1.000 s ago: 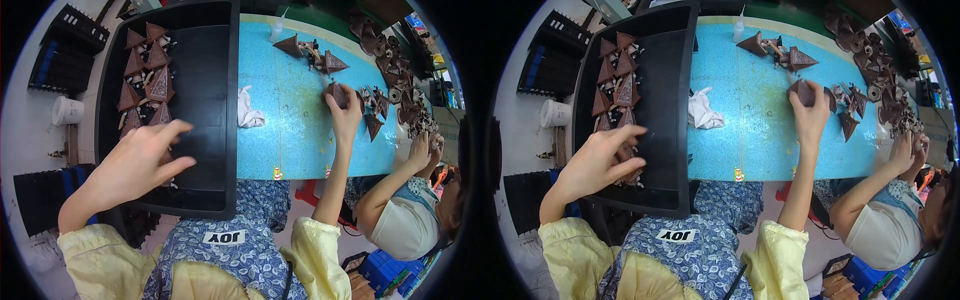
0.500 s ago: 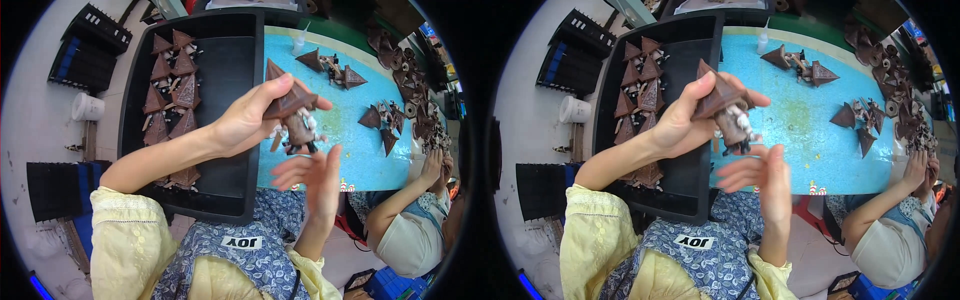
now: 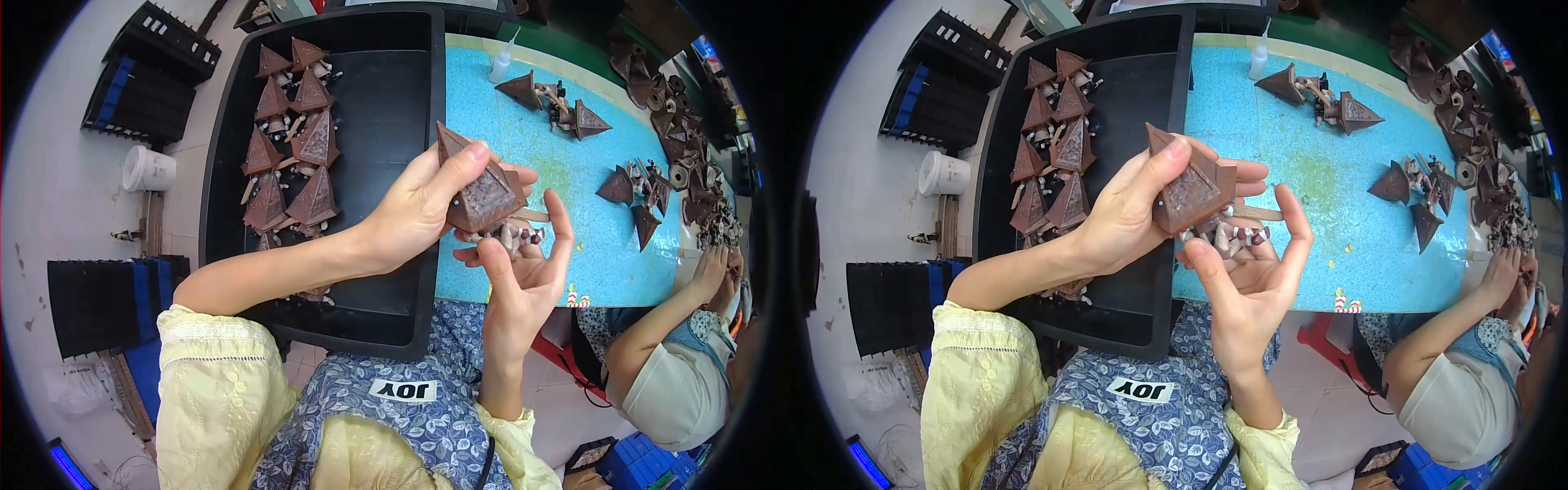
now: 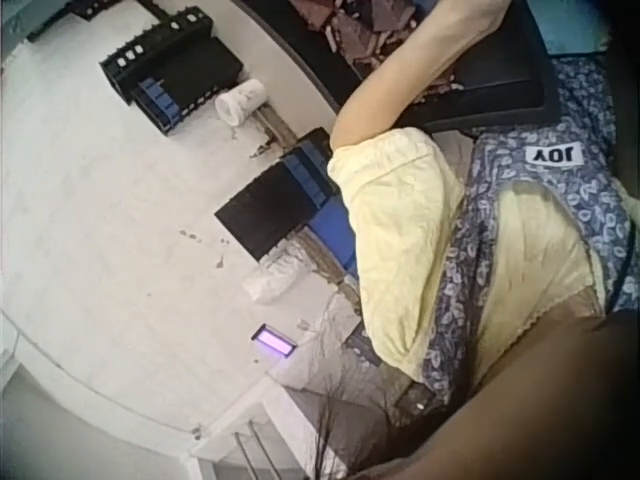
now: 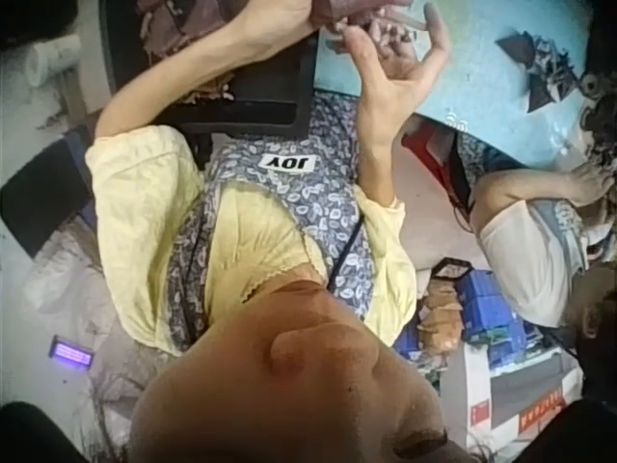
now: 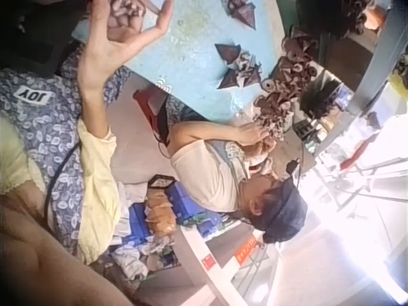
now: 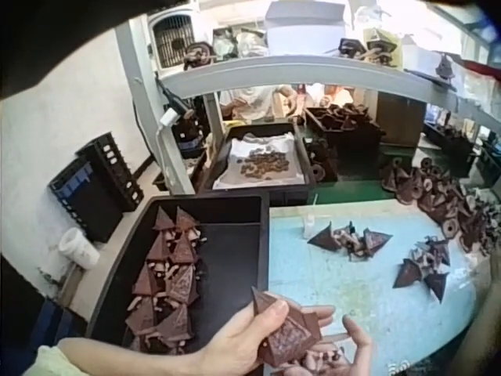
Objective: The person assembles small plastic pyramid figurines by gluing plastic pyramid parts together with a glue bottle at a work table.
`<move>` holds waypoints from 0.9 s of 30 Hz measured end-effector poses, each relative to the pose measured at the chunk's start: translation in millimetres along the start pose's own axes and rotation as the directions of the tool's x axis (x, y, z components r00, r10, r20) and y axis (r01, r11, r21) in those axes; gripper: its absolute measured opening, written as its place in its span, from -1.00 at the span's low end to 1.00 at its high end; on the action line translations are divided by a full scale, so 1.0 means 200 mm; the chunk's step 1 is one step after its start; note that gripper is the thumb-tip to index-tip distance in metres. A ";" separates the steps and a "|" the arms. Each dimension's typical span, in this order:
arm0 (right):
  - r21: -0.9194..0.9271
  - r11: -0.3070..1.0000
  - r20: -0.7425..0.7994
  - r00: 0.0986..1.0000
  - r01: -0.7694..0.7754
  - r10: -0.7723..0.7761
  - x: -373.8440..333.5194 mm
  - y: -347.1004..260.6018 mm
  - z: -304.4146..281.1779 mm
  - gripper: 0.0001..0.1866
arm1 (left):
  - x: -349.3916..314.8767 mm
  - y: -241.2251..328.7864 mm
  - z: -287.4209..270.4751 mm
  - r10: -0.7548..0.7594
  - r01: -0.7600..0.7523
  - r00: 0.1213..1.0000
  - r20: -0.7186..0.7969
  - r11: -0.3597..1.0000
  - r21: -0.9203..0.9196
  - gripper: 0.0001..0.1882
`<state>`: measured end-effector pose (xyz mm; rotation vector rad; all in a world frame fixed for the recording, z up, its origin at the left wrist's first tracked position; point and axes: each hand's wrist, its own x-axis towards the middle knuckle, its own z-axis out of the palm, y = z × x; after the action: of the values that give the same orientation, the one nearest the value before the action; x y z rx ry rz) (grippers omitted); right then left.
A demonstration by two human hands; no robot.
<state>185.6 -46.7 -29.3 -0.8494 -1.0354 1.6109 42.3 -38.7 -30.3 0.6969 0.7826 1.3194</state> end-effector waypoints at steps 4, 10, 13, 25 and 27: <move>-0.097 0.986 -0.020 0.990 0.134 -0.137 -0.02 0.05 0.02 -0.13 | -0.01 0.00 0.02 -0.060 0.056 0.997 -0.040 0.995 -0.083 -0.54; -0.685 0.234 0.374 0.609 0.690 -0.700 0.01 0.13 -0.06 -0.61 | -0.03 -0.03 0.05 -0.089 0.072 0.987 -0.136 0.989 -0.128 -0.55; -0.683 0.244 0.397 0.630 0.688 -0.667 0.00 0.12 -0.08 -0.63 | -0.01 -0.05 0.02 0.076 -0.057 0.979 -0.190 0.993 0.102 -0.56; 0.088 0.995 -0.010 0.999 -0.036 0.037 -0.05 0.13 -0.08 -0.55 | 0.01 -0.04 0.01 0.148 -0.127 0.981 -0.128 0.979 0.161 -0.56; -0.272 0.901 0.049 0.940 0.338 -0.338 -0.04 0.15 -0.08 -0.55 | -0.01 0.02 0.01 0.127 -0.068 0.970 -0.209 0.962 0.266 -0.53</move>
<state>190.8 -54.6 -63.4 -0.7981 -1.3498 1.1893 41.0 -39.3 -26.5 0.8084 1.1293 1.4174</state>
